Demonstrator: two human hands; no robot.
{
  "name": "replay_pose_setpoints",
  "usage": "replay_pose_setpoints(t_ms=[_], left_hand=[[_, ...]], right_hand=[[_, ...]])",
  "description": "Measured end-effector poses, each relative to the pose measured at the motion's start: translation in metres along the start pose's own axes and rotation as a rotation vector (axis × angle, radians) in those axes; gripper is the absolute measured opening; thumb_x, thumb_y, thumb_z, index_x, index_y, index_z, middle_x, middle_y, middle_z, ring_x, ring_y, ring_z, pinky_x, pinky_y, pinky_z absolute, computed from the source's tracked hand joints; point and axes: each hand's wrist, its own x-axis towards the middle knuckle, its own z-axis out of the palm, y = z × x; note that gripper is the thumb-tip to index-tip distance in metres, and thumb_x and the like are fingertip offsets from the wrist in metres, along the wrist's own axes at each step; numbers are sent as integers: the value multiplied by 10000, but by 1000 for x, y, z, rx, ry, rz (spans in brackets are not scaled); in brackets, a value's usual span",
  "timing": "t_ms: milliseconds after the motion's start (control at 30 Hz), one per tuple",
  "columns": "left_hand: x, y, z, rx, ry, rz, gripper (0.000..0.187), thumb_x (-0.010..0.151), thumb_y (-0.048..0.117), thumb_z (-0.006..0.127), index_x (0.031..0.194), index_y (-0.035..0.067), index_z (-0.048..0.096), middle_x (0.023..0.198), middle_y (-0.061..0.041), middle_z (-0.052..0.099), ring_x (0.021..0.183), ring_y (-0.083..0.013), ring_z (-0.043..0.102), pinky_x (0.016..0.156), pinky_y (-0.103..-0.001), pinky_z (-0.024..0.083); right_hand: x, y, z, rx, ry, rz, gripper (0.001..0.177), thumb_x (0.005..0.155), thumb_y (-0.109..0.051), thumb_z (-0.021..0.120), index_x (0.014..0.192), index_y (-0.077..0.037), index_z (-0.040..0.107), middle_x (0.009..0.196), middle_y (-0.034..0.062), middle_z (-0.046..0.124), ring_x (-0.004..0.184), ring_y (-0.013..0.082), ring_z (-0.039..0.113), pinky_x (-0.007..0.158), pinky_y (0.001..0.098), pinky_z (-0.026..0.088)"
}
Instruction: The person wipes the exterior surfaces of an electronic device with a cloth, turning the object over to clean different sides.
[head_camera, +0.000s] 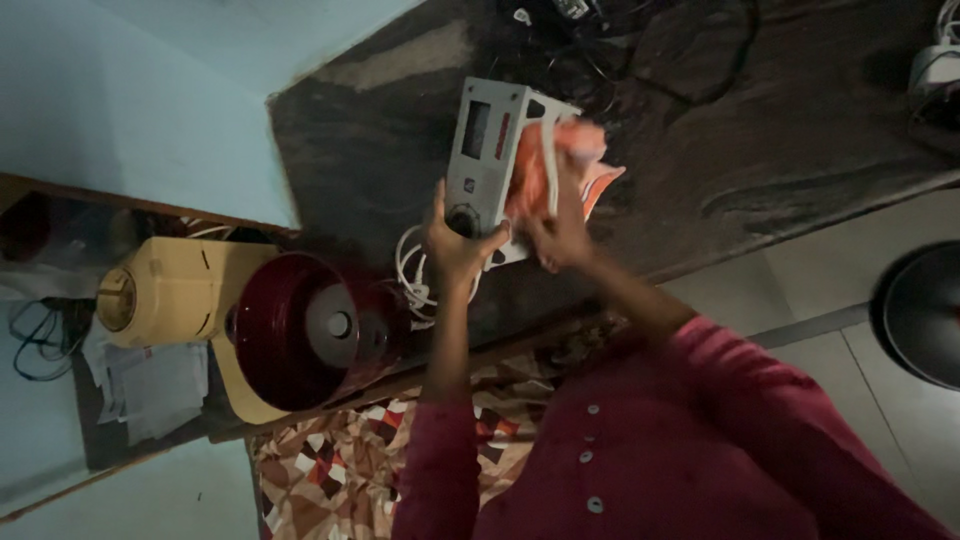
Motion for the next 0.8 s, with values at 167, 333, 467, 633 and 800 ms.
replay_pose_setpoints(t_ms=[167, 333, 467, 633, 800], left_hand=[[10, -16, 2, -8, 14, 63, 1226, 520, 466, 933, 1547, 29, 425, 1276, -231, 665, 1138, -339, 686, 957, -477, 559], [22, -29, -1, -199, -7, 286, 1121, 640, 503, 932, 1572, 113, 445, 1364, -168, 656, 1222, -295, 691, 1015, -456, 598], [26, -30, 3, -141, -29, 262, 1045, 572, 437, 898, 1516, 168, 540, 1118, -107, 725, 964, -240, 711, 837, -392, 617], [29, -25, -2, -59, -14, 257, 1023, 572, 370, 855, 1524, 184, 529, 1138, -96, 702, 964, -230, 710, 834, -381, 616], [28, -29, -1, -113, -32, 260, 1045, 583, 414, 858, 1538, 205, 489, 1130, -109, 692, 965, -254, 680, 804, -446, 613]], right_hand=[[29, -4, -9, 68, 180, -152, 768, 979, -368, 705, 1510, -8, 282, 1347, 276, 407, 1281, 418, 448, 1029, 568, 441], [-9, 4, 16, -181, -96, -341, 402, 995, -214, 661, 1355, -76, 545, 1237, 219, 541, 1093, 350, 544, 870, 466, 491], [1, 2, 0, -200, -60, -494, 218, 986, -234, 684, 1161, -117, 626, 1155, 161, 620, 1027, 293, 606, 821, 433, 487], [34, -21, -25, -220, 162, -424, 224, 986, -157, 629, 1194, -75, 623, 1197, 228, 571, 1100, 332, 567, 927, 437, 504], [33, -38, -19, 60, 265, -171, 481, 1007, -190, 595, 1384, 69, 448, 1269, 290, 464, 1115, 330, 562, 883, 381, 550]])
